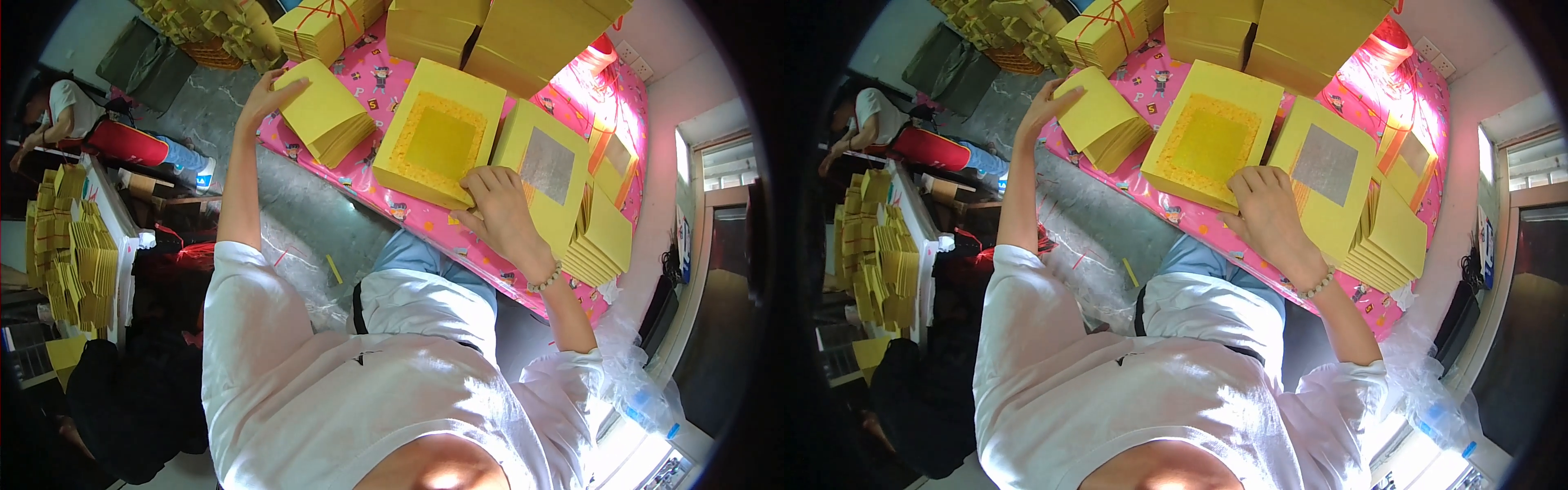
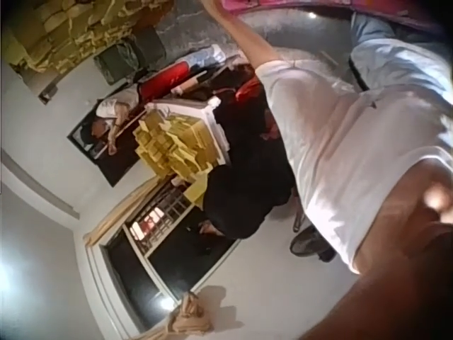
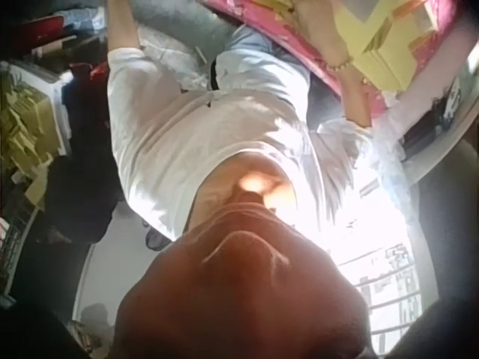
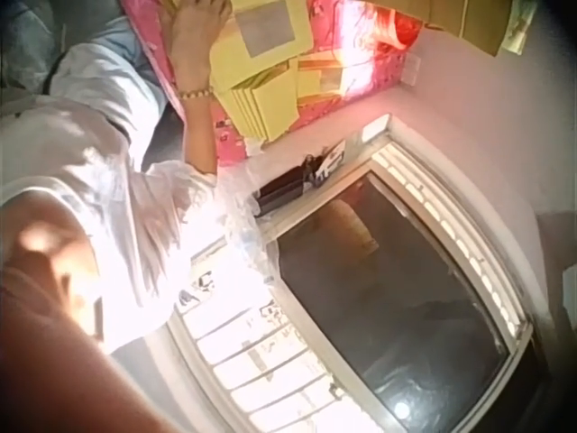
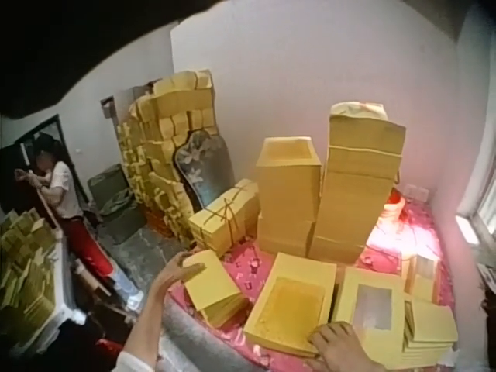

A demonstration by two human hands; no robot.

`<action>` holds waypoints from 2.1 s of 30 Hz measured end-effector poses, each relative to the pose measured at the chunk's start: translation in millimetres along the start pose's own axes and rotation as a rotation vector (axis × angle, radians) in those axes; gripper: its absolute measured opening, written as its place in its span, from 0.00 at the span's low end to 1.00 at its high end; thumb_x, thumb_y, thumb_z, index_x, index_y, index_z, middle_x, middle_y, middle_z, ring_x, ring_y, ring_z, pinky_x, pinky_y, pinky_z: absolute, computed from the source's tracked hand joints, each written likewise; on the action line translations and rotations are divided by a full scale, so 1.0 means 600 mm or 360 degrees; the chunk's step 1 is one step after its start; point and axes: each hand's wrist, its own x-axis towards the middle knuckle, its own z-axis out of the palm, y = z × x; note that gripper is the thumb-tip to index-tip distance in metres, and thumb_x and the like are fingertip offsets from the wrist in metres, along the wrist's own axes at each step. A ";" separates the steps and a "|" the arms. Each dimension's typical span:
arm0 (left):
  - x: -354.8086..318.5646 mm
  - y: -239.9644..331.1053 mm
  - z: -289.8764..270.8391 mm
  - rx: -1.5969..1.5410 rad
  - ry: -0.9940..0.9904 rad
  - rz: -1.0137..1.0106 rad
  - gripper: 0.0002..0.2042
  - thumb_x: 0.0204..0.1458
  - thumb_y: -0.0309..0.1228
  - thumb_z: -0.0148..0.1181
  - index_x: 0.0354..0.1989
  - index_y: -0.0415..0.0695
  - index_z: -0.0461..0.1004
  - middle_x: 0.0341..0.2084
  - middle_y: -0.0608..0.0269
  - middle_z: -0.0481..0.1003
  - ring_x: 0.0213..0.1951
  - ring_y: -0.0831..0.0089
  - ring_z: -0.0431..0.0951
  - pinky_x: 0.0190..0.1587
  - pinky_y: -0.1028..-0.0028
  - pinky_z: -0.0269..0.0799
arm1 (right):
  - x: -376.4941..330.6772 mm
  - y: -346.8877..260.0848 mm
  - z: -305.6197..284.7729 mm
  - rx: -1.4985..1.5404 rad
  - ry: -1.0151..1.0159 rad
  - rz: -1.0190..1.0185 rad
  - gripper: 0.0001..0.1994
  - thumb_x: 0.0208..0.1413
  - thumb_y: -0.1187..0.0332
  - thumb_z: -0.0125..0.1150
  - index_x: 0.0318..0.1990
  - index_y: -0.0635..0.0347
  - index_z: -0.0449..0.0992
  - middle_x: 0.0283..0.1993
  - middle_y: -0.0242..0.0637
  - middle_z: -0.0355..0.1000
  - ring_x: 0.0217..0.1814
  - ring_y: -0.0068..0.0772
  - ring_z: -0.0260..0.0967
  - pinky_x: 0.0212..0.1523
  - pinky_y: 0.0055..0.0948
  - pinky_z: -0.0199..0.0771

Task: Sorting and inspecting stacks of joss paper at a table.

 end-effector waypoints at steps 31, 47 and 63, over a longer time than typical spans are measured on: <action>-0.050 -0.063 0.034 0.0054 0.0010 0.0332 0.38 0.43 0.48 0.69 0.59 0.38 0.64 0.54 0.48 0.68 0.54 0.60 0.69 0.56 0.65 0.64 | 0.018 0.011 0.000 -0.0022 0.0004 -0.0119 0.16 0.45 0.64 0.67 0.37 0.62 0.69 0.36 0.43 0.67 0.43 0.44 0.67 0.52 0.40 0.64; -0.116 0.025 0.097 0.1028 -0.0086 0.1489 0.27 0.50 0.48 0.61 0.57 0.52 0.69 0.61 0.56 0.61 0.64 0.51 0.54 0.65 0.54 0.51 | 0.017 0.013 0.001 0.0006 0.0024 -0.0112 0.17 0.44 0.65 0.67 0.38 0.61 0.69 0.38 0.42 0.66 0.44 0.44 0.66 0.52 0.40 0.64; -0.126 0.010 0.113 0.0864 -0.0014 0.1446 0.39 0.41 0.59 0.64 0.61 0.51 0.65 0.64 0.48 0.56 0.65 0.44 0.52 0.64 0.50 0.50 | 0.012 0.017 0.005 0.0024 0.0065 -0.0122 0.17 0.44 0.66 0.67 0.39 0.61 0.69 0.39 0.43 0.66 0.45 0.45 0.66 0.52 0.40 0.64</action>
